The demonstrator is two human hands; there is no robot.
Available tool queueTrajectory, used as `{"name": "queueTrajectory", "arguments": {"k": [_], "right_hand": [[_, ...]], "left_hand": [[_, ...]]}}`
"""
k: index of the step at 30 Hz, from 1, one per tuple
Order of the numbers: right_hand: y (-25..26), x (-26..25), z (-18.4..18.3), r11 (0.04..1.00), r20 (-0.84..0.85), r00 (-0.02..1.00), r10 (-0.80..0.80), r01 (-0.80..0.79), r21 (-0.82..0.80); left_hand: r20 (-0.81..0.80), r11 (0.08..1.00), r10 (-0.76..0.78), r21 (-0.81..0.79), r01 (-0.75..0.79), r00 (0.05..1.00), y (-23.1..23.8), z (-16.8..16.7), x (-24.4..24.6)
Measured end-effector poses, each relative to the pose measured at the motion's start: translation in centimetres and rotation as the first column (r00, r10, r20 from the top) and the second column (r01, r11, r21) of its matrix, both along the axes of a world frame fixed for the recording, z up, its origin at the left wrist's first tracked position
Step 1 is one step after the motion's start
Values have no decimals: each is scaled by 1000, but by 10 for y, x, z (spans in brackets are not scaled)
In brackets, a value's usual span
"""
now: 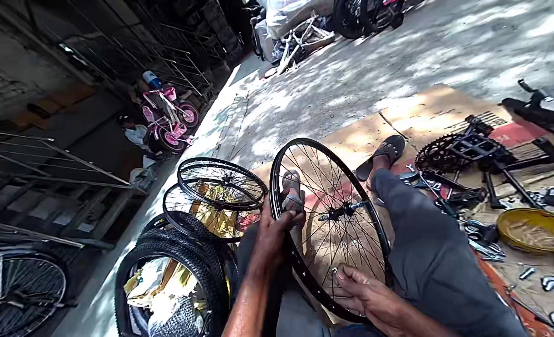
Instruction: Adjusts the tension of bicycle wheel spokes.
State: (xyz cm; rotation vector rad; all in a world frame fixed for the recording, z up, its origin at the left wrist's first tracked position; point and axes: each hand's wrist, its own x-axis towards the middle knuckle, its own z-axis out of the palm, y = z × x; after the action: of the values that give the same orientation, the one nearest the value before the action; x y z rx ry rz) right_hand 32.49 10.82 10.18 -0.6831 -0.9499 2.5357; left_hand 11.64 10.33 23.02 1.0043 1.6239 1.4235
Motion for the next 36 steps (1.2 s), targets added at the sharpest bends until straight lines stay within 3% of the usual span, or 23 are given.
{"name": "queueTrajectory", "arguments": {"k": [2, 4, 5, 7, 8, 10, 12, 14, 21, 27, 31, 36], "right_hand": [[-3, -9, -2, 978, 70, 992, 106, -117, 172], [3, -15, -8, 898, 174, 955, 241, -288, 333], [10, -17, -9, 811, 263, 917, 301, -391, 436], [21, -20, -9, 518, 451, 842, 295, -537, 665], [24, -23, -9, 370, 485, 843, 232, -537, 758], [30, -35, -8, 165, 439, 894, 86, -448, 879], [41, -55, -13, 3, 287, 958, -17, -287, 958], [56, -80, -17, -89, 183, 983, -9, -183, 979], [72, -123, -25, -29, 262, 891, 371, -271, 962], [81, -114, -22, -87, 299, 865, 403, -289, 953], [71, -104, -37, -56, 251, 883, 396, -249, 967], [70, -104, -42, -118, 339, 872, 352, -318, 941]], "left_hand": [[170, 994, 86, 47, -96, 982, -13, -22, -19], [291, 974, 183, 74, -213, 939, -28, -45, -42], [318, 964, 224, 67, -258, 921, -36, -56, -51], [399, 946, 270, 57, -318, 876, -54, -74, -62], [443, 943, 271, 58, -329, 854, -60, -81, -64], [493, 948, 241, 64, -311, 836, -64, -87, -63], [498, 957, 214, 63, -282, 840, -62, -92, -63], [479, 962, 224, 32, -272, 848, -60, -98, -65], [536, 942, 291, -16, -335, 793, -65, -104, -63], [505, 947, 294, -39, -319, 811, -66, -101, -51], [540, 930, 340, -74, -359, 770, -76, -119, -45], [554, 913, 394, -144, -381, 734, -85, -137, -54]]}}
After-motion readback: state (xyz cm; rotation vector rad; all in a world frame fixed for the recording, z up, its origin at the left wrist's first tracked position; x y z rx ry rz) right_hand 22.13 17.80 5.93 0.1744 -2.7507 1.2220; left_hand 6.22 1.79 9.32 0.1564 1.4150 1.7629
